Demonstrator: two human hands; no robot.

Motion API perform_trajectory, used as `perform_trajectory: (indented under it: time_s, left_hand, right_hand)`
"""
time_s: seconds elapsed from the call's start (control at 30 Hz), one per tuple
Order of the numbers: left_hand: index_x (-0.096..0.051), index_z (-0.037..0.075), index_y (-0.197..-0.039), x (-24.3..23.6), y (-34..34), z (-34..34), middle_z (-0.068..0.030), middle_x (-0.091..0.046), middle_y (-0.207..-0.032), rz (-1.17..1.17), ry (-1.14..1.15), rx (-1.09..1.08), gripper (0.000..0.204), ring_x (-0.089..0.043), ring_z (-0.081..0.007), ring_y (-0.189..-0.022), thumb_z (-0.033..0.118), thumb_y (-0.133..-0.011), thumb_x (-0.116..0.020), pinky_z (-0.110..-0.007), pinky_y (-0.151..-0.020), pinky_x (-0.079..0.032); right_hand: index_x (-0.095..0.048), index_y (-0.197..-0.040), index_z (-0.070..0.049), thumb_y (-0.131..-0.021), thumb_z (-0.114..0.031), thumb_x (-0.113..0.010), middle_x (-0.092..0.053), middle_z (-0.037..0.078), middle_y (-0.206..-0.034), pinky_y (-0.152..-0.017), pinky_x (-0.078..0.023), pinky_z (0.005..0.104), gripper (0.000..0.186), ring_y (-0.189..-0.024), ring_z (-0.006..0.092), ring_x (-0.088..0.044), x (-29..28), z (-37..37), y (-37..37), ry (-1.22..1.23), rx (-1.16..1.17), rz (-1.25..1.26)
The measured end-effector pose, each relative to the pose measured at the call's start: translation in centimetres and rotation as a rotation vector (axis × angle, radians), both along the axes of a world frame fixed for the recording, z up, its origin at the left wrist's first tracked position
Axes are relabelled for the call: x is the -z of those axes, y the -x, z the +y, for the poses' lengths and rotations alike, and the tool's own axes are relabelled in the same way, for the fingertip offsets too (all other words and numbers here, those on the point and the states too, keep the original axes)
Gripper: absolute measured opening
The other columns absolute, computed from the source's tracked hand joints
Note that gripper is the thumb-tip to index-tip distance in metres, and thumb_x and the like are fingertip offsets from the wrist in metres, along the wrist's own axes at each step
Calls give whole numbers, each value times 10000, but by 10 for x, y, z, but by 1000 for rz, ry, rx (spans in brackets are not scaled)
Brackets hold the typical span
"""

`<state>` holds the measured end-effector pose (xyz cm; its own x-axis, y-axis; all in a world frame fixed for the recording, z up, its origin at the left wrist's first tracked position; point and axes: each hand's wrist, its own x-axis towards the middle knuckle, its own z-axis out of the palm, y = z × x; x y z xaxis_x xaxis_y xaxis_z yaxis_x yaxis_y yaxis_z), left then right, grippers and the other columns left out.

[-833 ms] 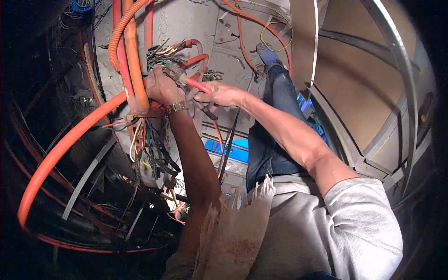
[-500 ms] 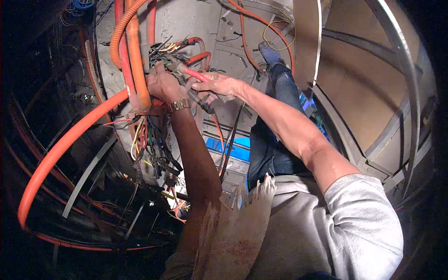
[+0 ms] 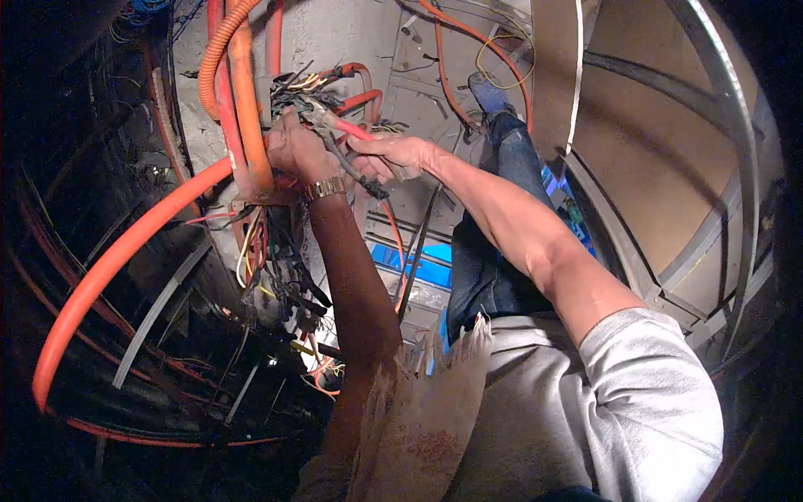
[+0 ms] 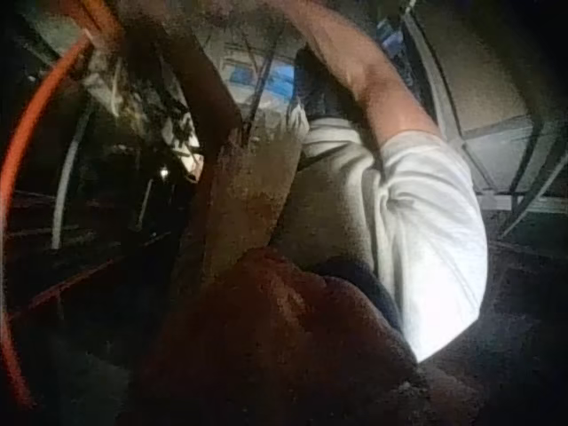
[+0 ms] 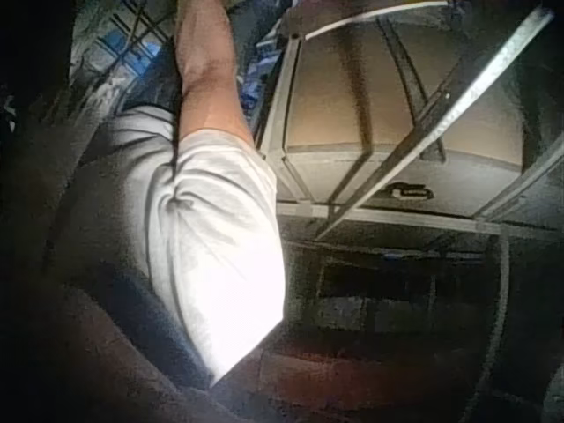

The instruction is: The person cuts and removes orange conduits using pliers and by hand, pulls and organizes the bundle of exposed electrical wires, and handles the wiring connections in the junction area.

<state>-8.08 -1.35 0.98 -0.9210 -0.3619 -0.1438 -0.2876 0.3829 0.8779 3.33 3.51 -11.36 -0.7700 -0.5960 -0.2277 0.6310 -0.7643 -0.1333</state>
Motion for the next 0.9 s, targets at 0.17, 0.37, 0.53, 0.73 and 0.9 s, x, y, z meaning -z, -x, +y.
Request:
perform_trajectory:
  time_s: [0.17,0.37,0.53,0.73,0.9]
  left_hand:
    - [-672,-13,-784,7,9,-20,-40,-670,-727,-78,52,10,269,-566,-162,-629,174,-976,-653,-352,-595,-454]
    - [-661,-7,-764,-6,1,-9,-55,-679,-722,-89,350,123,319,-571,-169,-629,223,-984,-634,-364,-607,-456]
    - [-653,-18,-760,3,1,-24,-64,-677,-724,112,420,277,312,-581,-173,-649,201,-983,-638,-355,-630,-458]
    - [-645,-42,-773,5,0,-16,-70,-674,-726,43,227,109,258,-582,-174,-658,133,-963,-653,-348,-626,-452]
    - [-655,10,-733,6,-5,-2,-27,-643,-700,105,249,148,226,-519,-143,-610,87,-946,-663,-354,-566,-417]
  right_hand:
    - [-600,-1150,-134,-997,-570,-611,-636,-2,-913,-542,-452,273,462,-744,100,-584,-35,12,1,-32,-1,-85]
    - [-642,-935,-104,-971,-629,-612,-581,-19,-695,-477,-410,280,527,-528,99,-517,-64,26,-3,-341,32,53]
    - [-628,-876,-114,-936,-559,-709,-510,-52,-641,-464,-382,271,456,-548,69,-510,-61,18,-1,-471,24,97]
    - [-667,-1012,-21,-910,-351,-773,-632,57,-769,-655,-500,365,361,-685,192,-612,-23,9,7,-935,33,283]
    - [-630,-1227,19,-905,-311,-773,-664,118,-821,-738,-523,408,483,-755,253,-642,4,-1,11,-1176,134,365]
